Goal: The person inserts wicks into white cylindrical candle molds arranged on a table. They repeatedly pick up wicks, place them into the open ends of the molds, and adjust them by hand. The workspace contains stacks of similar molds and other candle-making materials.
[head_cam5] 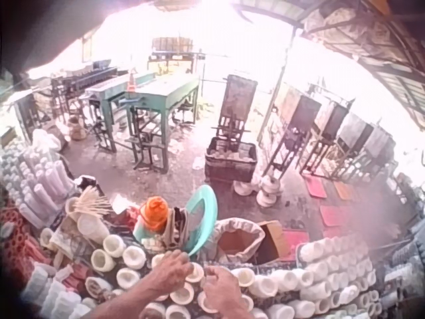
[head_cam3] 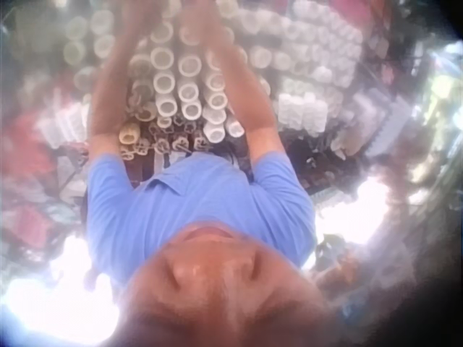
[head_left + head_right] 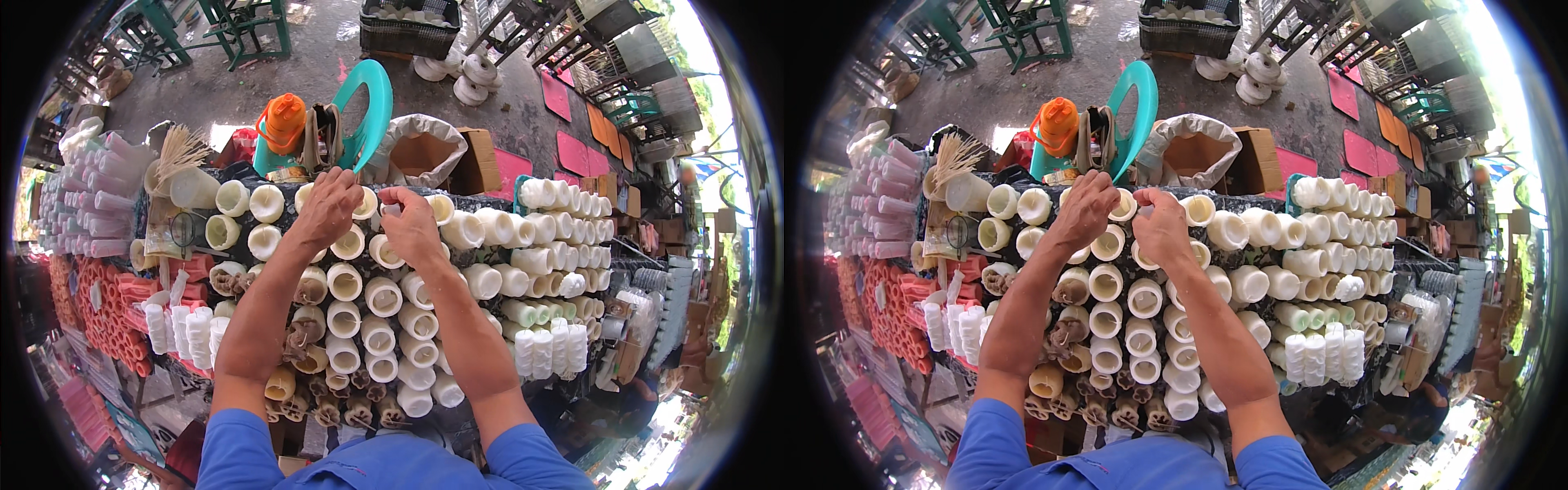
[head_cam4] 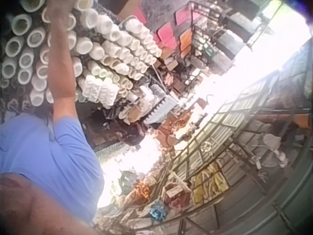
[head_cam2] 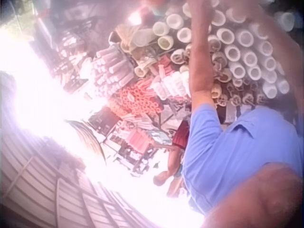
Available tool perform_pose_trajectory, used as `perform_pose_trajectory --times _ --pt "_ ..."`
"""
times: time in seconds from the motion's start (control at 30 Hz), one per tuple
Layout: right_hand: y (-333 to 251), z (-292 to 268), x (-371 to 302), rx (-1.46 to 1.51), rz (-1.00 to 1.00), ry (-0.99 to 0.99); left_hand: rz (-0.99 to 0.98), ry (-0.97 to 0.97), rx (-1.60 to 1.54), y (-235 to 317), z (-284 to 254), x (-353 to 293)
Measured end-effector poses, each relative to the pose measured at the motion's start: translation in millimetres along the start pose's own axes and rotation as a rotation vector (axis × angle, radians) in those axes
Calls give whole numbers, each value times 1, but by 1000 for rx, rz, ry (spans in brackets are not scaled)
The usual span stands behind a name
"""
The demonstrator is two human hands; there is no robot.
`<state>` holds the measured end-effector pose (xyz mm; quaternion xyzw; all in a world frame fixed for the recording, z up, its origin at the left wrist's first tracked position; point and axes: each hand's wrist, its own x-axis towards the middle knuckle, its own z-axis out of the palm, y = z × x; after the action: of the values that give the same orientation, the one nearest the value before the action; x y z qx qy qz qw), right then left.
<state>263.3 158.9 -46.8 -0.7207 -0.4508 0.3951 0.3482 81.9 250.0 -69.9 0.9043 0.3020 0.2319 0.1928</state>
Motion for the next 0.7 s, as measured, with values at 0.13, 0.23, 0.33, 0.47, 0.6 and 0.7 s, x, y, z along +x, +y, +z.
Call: perform_pose_trajectory --times 0.13,0.23,0.33,0.47,0.6,0.7 --pt "4 -1 -11 152 -49 -4 31 -131 -54 -13 -6 16" --pt "4 7 -17 286 -39 44 -9 -266 -98 -17 -5 28" --pt "2 17 -21 280 -143 204 -53 -383 -111 -20 -2 40" --pt "1 20 -33 -23 -301 337 -85 -416 -140 -21 2 45" --pt "5 22 -31 -57 -521 331 -110 -420 -223 -24 5 48" --pt "9 28 -25 -254 -638 282 -151 -512 -254 -28 3 55"
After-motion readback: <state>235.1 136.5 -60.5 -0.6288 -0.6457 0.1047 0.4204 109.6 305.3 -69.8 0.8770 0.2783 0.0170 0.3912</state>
